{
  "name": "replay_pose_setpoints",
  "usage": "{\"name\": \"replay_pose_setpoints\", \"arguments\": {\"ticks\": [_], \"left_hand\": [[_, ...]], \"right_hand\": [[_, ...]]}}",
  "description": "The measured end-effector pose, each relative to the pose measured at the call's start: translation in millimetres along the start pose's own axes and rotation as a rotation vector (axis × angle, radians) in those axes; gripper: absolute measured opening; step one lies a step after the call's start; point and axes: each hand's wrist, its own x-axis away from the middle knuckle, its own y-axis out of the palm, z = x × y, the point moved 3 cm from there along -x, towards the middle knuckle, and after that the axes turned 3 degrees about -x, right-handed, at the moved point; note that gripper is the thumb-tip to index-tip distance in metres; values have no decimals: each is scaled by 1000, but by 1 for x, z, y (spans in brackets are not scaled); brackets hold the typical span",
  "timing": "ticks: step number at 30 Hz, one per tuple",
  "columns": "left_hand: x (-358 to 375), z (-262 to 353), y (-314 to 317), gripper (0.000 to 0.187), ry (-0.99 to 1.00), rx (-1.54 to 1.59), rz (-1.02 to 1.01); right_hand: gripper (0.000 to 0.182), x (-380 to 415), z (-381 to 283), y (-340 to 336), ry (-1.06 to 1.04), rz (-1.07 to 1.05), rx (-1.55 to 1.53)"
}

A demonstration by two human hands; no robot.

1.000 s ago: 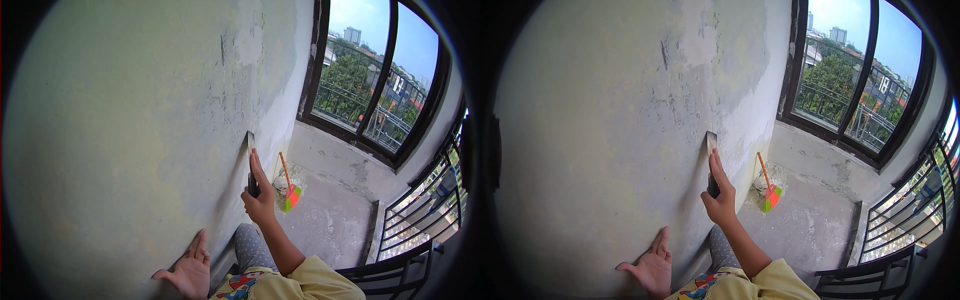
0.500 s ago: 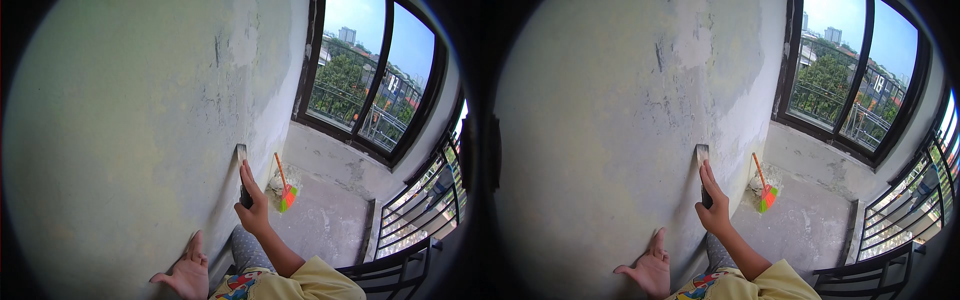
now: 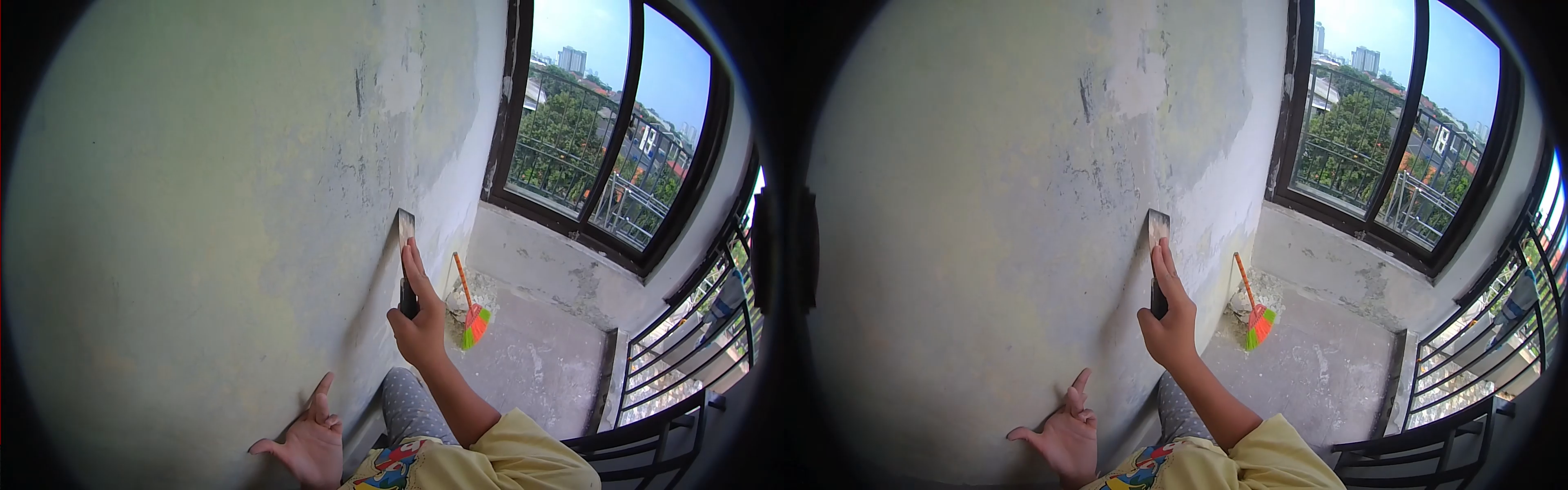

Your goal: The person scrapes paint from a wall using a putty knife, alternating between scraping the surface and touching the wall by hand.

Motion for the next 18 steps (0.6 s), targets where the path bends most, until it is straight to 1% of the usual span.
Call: {"name": "replay_pose_setpoints", "arguments": {"ticks": [4,6,8,14,16,18], "left_hand": [[0,-1,3,152,28,-43,23],[-1,0,-4,151,20,-58,13],[0,1,-6,150,6,-77,-3],[4,-1,0,151,13,-25,66],[5,0,0,152,0,-23,63],[4,0,3,152,6,-23,72]], "right_hand": [[96,27,9,0,19,-91,39],[92,28,8,1,27,-46,7],[93,26,8,4,56,-55,-17],[95,26,8,2,77,-50,-64],[92,27,5,1,35,-44,15],[93,28,4,7,50,-33,-19]]}}
